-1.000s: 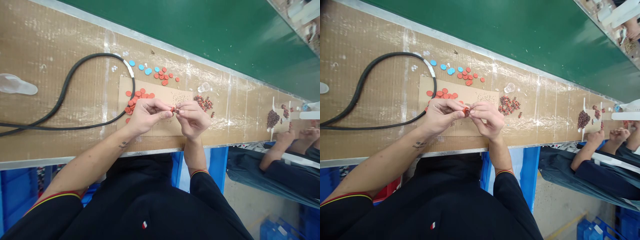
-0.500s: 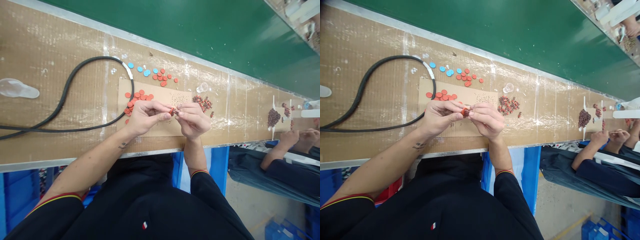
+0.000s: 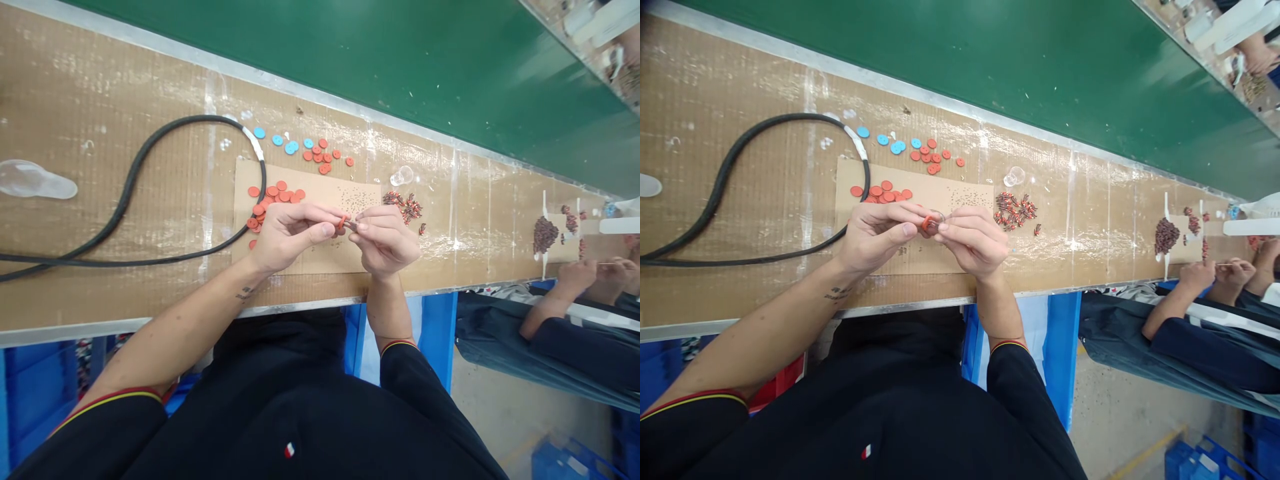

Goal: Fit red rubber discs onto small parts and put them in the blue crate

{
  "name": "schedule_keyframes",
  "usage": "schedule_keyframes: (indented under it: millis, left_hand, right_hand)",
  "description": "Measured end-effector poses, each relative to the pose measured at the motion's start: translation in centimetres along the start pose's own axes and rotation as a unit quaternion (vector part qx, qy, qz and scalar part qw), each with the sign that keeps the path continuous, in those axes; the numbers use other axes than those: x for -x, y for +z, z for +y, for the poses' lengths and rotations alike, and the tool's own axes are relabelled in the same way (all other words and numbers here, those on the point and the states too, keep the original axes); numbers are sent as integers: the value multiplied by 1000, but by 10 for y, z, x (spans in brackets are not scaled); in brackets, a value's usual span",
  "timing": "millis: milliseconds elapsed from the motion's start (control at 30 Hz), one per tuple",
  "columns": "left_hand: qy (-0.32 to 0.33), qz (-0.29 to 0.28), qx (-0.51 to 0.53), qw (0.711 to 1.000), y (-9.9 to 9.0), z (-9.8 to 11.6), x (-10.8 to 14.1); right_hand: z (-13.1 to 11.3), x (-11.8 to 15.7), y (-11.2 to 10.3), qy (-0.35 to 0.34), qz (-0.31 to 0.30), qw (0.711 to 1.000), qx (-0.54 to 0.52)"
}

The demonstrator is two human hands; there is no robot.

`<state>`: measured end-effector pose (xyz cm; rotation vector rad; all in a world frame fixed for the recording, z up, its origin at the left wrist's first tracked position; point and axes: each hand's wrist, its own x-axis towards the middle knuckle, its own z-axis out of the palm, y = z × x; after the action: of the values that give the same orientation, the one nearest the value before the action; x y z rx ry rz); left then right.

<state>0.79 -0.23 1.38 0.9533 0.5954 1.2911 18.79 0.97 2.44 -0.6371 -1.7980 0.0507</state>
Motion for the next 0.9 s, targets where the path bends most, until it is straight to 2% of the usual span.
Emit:
schedule_keyframes:
  millis: [367, 600, 900]
  left_hand:
    - [-1, -5, -20, 1000, -1, 3, 0]
    - [27, -16, -26, 999, -1, 4, 1]
    - [0, -15, -14, 1000, 0, 5, 2]
  right_hand:
    - [2, 4, 0, 17, 9, 1000, 2]
    - [2, 1, 1, 9, 9, 1000, 2]
    - [5, 8, -3, 25, -4, 1000, 11]
